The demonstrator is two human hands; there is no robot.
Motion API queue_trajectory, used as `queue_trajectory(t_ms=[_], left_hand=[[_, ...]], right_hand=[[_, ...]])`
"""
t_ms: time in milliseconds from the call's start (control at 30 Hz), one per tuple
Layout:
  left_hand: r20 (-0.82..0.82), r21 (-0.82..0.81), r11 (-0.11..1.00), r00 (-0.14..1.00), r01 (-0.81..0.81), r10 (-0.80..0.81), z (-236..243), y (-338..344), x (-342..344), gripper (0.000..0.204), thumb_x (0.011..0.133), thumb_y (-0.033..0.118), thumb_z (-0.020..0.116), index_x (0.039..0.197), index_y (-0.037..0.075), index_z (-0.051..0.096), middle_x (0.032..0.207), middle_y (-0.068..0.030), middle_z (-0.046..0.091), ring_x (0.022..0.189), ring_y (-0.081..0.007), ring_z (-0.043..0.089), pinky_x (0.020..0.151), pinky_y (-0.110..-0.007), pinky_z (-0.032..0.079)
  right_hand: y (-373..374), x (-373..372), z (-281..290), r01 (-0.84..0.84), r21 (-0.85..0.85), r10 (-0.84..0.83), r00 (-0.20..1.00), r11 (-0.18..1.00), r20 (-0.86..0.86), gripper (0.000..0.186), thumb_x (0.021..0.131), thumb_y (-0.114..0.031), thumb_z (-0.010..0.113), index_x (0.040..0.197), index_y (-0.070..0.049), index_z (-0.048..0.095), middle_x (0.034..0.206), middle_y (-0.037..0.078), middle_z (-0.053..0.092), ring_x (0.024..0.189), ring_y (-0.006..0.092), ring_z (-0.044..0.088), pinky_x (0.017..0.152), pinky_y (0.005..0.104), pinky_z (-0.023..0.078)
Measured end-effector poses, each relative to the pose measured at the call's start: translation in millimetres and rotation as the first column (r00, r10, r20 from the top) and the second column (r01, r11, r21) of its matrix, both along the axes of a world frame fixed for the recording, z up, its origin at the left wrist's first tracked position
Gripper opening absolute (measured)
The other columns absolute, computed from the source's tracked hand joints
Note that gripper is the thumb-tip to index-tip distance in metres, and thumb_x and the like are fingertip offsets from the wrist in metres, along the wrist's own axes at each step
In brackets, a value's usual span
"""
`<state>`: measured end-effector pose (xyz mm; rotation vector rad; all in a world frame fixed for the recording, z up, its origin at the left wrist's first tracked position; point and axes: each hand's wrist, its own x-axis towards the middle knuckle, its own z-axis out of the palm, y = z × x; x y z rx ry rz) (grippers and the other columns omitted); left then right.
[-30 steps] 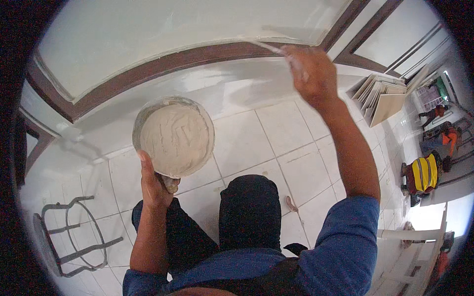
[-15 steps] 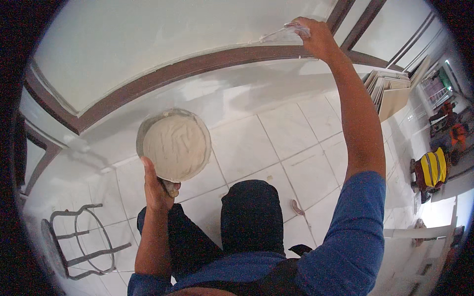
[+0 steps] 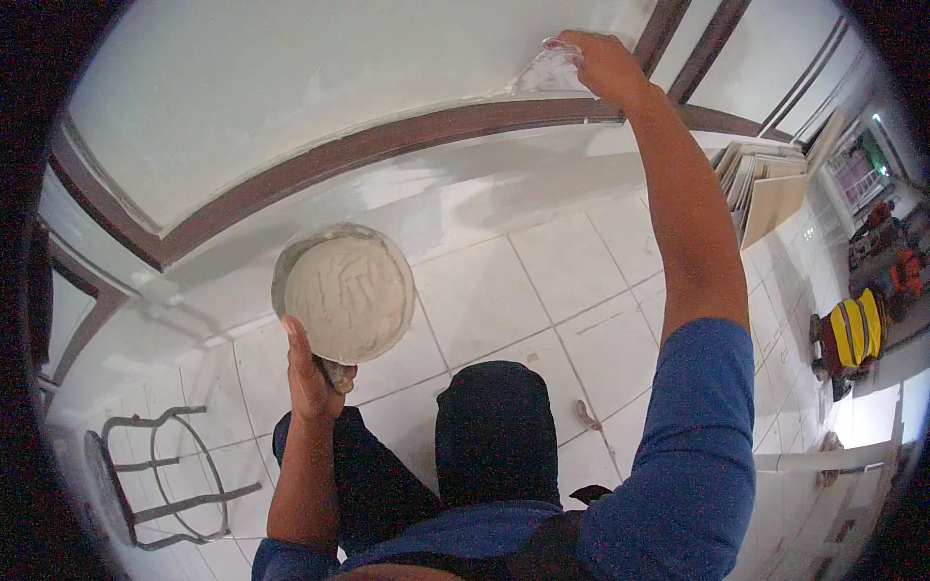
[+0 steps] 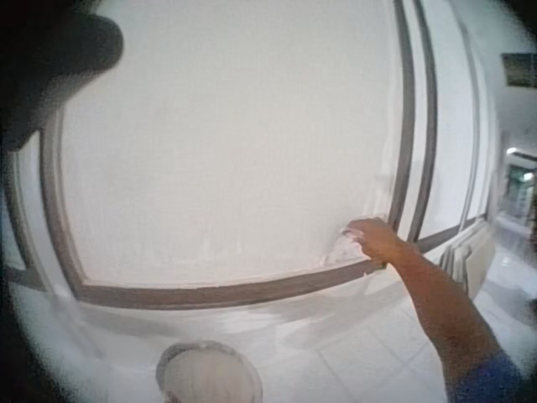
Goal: The person applies white plaster compound to a wall using a putty knife, scooping compound from a bowl and smoothing it along the wall surface and trim while crouching.
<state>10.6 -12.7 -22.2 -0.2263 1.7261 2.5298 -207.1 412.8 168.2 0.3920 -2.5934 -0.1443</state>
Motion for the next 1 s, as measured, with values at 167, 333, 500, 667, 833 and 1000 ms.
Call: queue_trajectory(t_ms=[167, 333, 500, 667, 833, 1000], left_hand=[[-0.009, 0.001, 1.000, 1.000, -0.003, 0.003, 4, -1, 3, 0.084, 0.088, 0.074, 0.044, 0.111, -0.006, 0.053, 0.077, -0.0111, 0.061, 0.053, -0.0137, 0.053, 0.044, -0.024, 0.040], [-0.013, 0.014, 1.000, 1.000, 0.004, -0.004, 5, 2, 4, 0.085, 0.088, 0.074, 0.044, 0.113, -0.006, 0.053, 0.078, -0.0110, 0.061, 0.055, -0.0134, 0.053, 0.045, -0.025, 0.041], [-0.026, 0.003, 0.999, 0.999, 0.038, -0.038, -1, 0, 2, 0.084, 0.088, 0.074, 0.045, 0.115, -0.006, 0.052, 0.081, -0.0110, 0.062, 0.057, -0.0135, 0.055, 0.046, -0.025, 0.043], [0.002, 0.033, 0.999, 1.000, -0.003, 0.003, 1, 0, 3, 0.083, 0.088, 0.073, 0.045, 0.115, -0.006, 0.053, 0.083, -0.0112, 0.062, 0.058, -0.0138, 0.055, 0.046, -0.025, 0.043], [-0.015, 0.029, 1.000, 1.000, 0.012, -0.011, 3, -2, 3, 0.083, 0.088, 0.072, 0.047, 0.115, -0.006, 0.052, 0.085, -0.0112, 0.062, 0.058, -0.0142, 0.056, 0.046, -0.025, 0.043], [-0.006, 0.040, 0.999, 1.000, -0.006, 0.007, 4, 0, 4, 0.082, 0.088, 0.072, 0.047, 0.114, -0.006, 0.052, 0.085, -0.0115, 0.062, 0.059, -0.0145, 0.056, 0.046, -0.026, 0.043]], right_hand=[[31, -11, 15, 0.078, 0.021, -0.075, 0.991, 0.997, -0.114, 0.040, 0.088, -0.007, 0.061, 0.128, -0.005, 0.057, 0.121, 0.019, 0.063, 0.115, 0.0388, 0.056, 0.101, 0.0439, 0.043], [46, 14, 28, -0.006, -0.053, -0.002, 0.989, 0.999, -0.147, 0.034, 0.089, -0.008, 0.061, 0.123, -0.003, 0.060, 0.117, 0.019, 0.065, 0.111, 0.0383, 0.059, 0.099, 0.0421, 0.045], [36, 16, 3, -0.255, -0.029, 0.239, 0.937, 0.967, -0.254, 0.024, 0.090, -0.011, 0.061, 0.113, -0.009, 0.065, 0.113, 0.016, 0.067, 0.106, 0.0382, 0.062, 0.095, 0.0438, 0.048], [6, 21, -15, -0.174, -0.083, 0.163, 0.978, 0.981, -0.131, 0.024, 0.087, -0.009, 0.063, 0.111, -0.010, 0.067, 0.110, 0.013, 0.068, 0.104, 0.0365, 0.062, 0.090, 0.0468, 0.049], [13, 11, -29, -0.176, 0.019, 0.176, 0.957, 0.984, -0.231, 0.025, 0.086, -0.008, 0.062, 0.109, -0.013, 0.069, 0.105, 0.012, 0.070, 0.092, 0.0356, 0.064, 0.086, 0.0450, 0.050], [9, 23, -36, -0.095, -0.101, 0.064, 0.960, 0.990, -0.273, 0.024, 0.086, -0.011, 0.062, 0.109, -0.013, 0.070, 0.105, 0.013, 0.070, 0.097, 0.0343, 0.065, 0.087, 0.0444, 0.051]])
